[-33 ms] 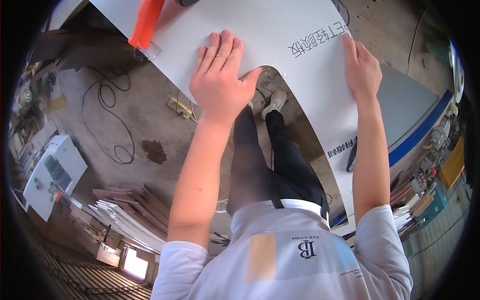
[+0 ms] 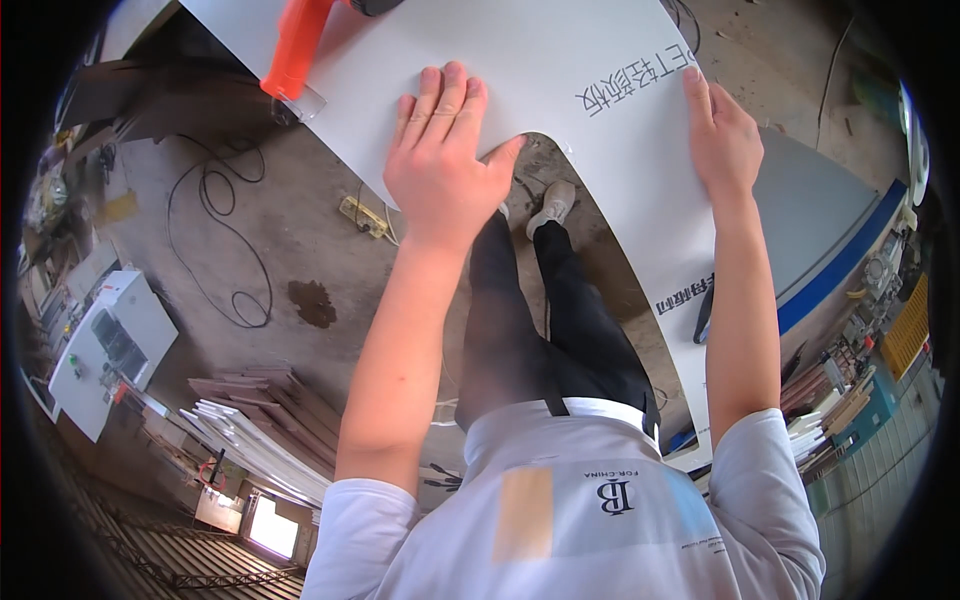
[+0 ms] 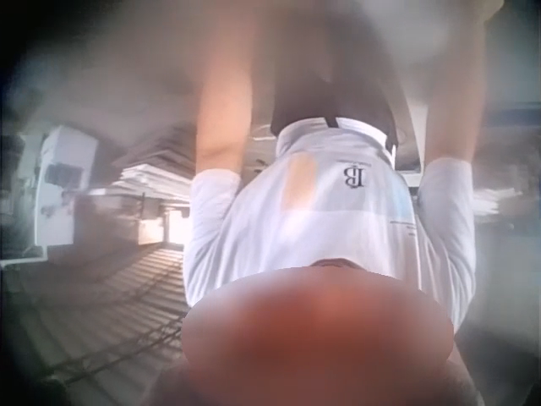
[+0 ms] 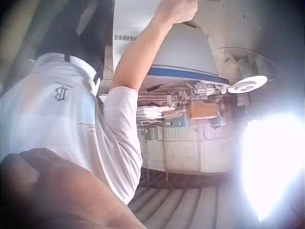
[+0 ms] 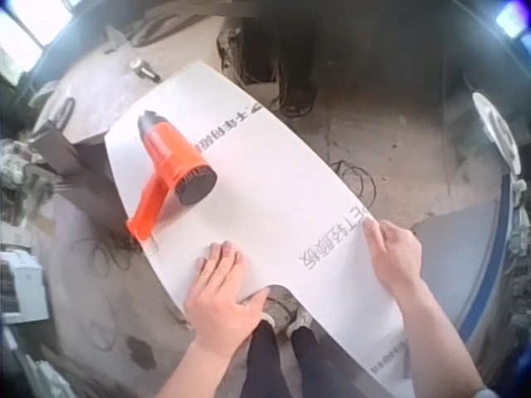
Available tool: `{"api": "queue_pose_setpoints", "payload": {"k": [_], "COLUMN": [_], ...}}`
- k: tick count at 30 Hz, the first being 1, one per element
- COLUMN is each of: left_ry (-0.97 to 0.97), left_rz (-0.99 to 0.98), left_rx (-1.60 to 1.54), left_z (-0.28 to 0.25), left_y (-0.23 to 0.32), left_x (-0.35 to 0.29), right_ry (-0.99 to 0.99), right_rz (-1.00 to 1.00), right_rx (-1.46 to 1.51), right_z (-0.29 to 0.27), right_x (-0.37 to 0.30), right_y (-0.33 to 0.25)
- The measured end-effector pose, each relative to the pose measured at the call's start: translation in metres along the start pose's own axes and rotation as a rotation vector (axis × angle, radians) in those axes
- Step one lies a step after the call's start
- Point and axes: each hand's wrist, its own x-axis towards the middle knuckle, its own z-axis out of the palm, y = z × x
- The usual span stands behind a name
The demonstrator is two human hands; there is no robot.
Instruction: The person cuts a piece of white edge banding with a utility knife and applies heat to the edge of a white curved panel with a heat gun before pressing it down by hand.
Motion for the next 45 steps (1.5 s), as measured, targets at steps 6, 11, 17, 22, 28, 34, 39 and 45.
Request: {"api": "queue_pose_setpoints", "payload": {"k": [6, 11, 17, 22, 28, 34, 39, 45], "left_ry": [-0.121, -0.192, -0.276, -0.337, -0.435, -0.409, -0.465, -0.417], "left_rz": [0.049, 0.092, 0.329, 0.342, 0.375, 0.353, 0.280, 0.317], "left_rx": [-0.020, 0.037, 0.115, 0.204, 0.497, 0.303, 0.233, 0.122], "left_z": [-0.004, -0.002, -0.003, -0.003, -0.001, -0.003, -0.008, -0.014], "left_y": [0.005, 0.014, 0.016, 0.026, 0.036, 0.028, 0.022, 0.011], "left_x": [0.035, 0.038, 0.061, 0.066, 0.068, 0.066, 0.065, 0.060], "right_ry": [-0.045, -0.039, -0.118, -0.092, -0.090, -0.096, -0.113, -0.099], "right_rz": [-0.059, -0.029, -0.006, -0.031, -0.045, -0.064, -0.050, -0.074], "right_rx": [-0.045, -0.016, -0.076, -0.068, -0.063, -0.053, -0.037, -0.053], "right_z": [0.003, -0.002, 0.005, 0.003, 0.005, 0.004, 0.002, 0.003], "right_x": [-0.001, 0.003, 0.001, 0.005, 0.004, 0.006, 0.003, 0.005], "right_y": [-0.005, -0.002, -0.003, 0.000, 0.000, 0.002, -0.002, 0.001]}}
